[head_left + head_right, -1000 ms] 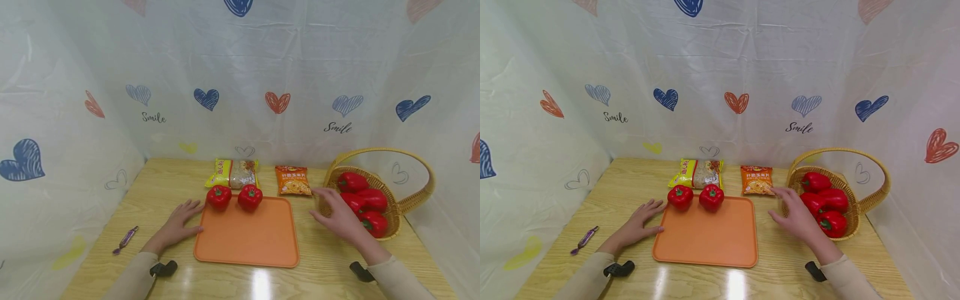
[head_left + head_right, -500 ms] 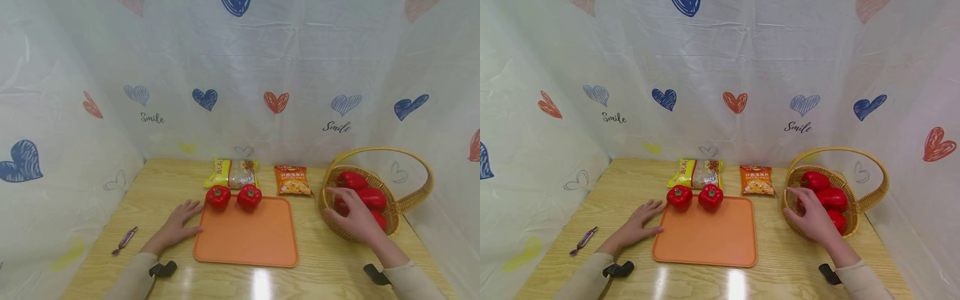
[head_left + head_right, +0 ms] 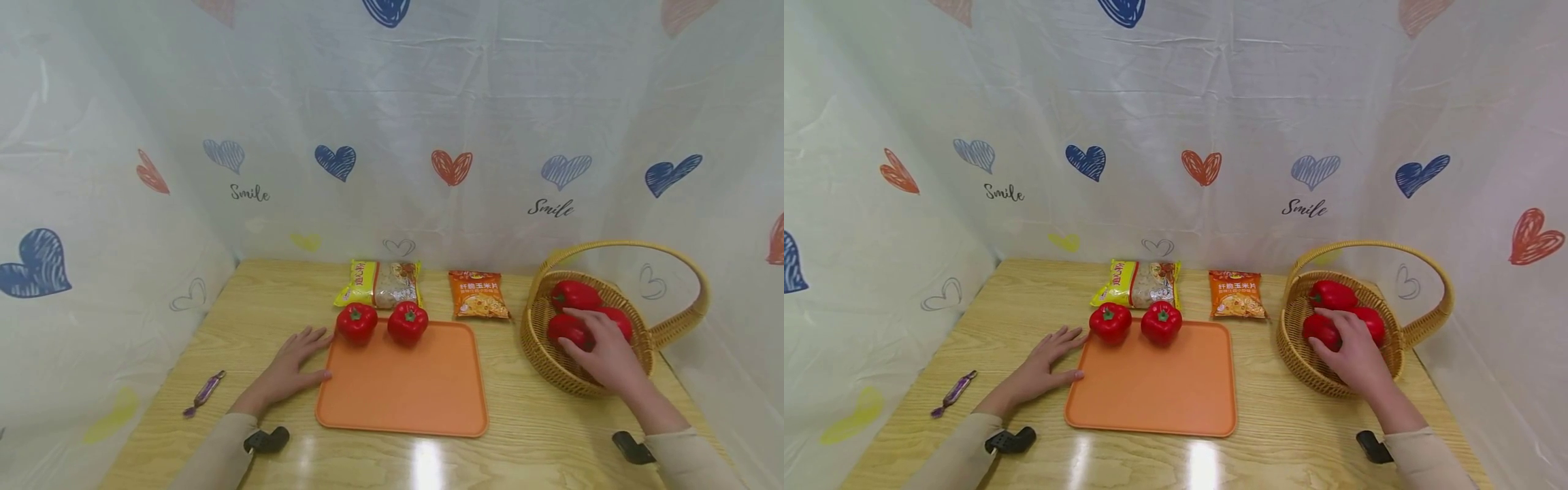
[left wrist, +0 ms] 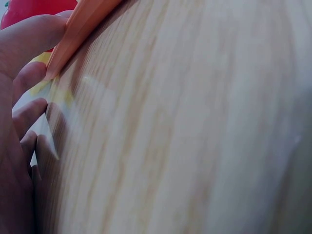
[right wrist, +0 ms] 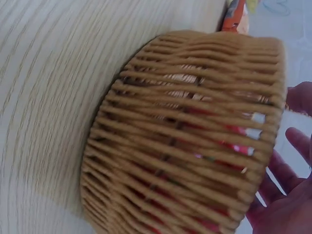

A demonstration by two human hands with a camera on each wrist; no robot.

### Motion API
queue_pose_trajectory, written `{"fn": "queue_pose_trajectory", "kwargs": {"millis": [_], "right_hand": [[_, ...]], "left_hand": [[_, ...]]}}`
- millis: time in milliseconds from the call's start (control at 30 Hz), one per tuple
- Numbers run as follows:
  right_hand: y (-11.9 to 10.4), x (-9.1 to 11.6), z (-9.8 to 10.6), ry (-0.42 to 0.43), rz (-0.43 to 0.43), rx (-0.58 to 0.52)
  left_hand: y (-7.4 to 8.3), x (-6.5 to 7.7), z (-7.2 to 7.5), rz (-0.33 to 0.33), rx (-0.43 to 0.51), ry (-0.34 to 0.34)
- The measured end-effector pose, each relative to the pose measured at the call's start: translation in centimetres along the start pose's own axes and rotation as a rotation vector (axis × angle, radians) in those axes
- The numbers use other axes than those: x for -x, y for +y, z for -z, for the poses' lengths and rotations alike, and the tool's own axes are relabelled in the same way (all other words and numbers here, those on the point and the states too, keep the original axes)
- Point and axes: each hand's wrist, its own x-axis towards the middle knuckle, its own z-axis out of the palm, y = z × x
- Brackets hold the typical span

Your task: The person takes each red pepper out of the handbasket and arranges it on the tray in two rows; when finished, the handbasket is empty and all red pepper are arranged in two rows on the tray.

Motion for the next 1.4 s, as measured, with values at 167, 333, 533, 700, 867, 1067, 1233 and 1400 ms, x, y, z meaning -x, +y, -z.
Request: {"fn": "queue_pose_trajectory", "kwargs": {"millis": [167,333,533,700,867,1067,1233,1400], "right_hand": [[0.8,-0.1,0.0,0.012,-0.008,0.019],[1.7,-0.3,-0.1,-0.007,-0.039,0.036],[2.4,-0.5,-0.3,-0.032,-0.051,0.051],[2.5,-0.7,-0.4,-0.068,-0.079,0.065],[2.5,-0.9,-0.4,-0.088,-0.089,0.081],[2.3,-0.8,-0.3,-0.091,-0.076,0.098],[2.4,-0.8,-0.4,-0.084,-0.055,0.115],[2.2,-0.8,-0.4,-0.059,-0.034,0.128]], "left_hand": [[0.0,0.0,0.0,-0.005,-0.002,0.003],[0.0,0.0,0.0,-0.006,-0.004,0.004],[-0.1,0.0,-0.1,-0.006,-0.001,0.006],[-0.2,0.0,-0.1,-0.003,0.003,0.005],[-0.2,0.1,-0.2,0.002,0.003,0.003],[-0.1,0.0,-0.1,0.005,-0.001,0.000],[0.0,0.0,-0.1,0.005,-0.001,0.000],[0.1,0.0,-0.1,0.006,0.004,0.003]]}}
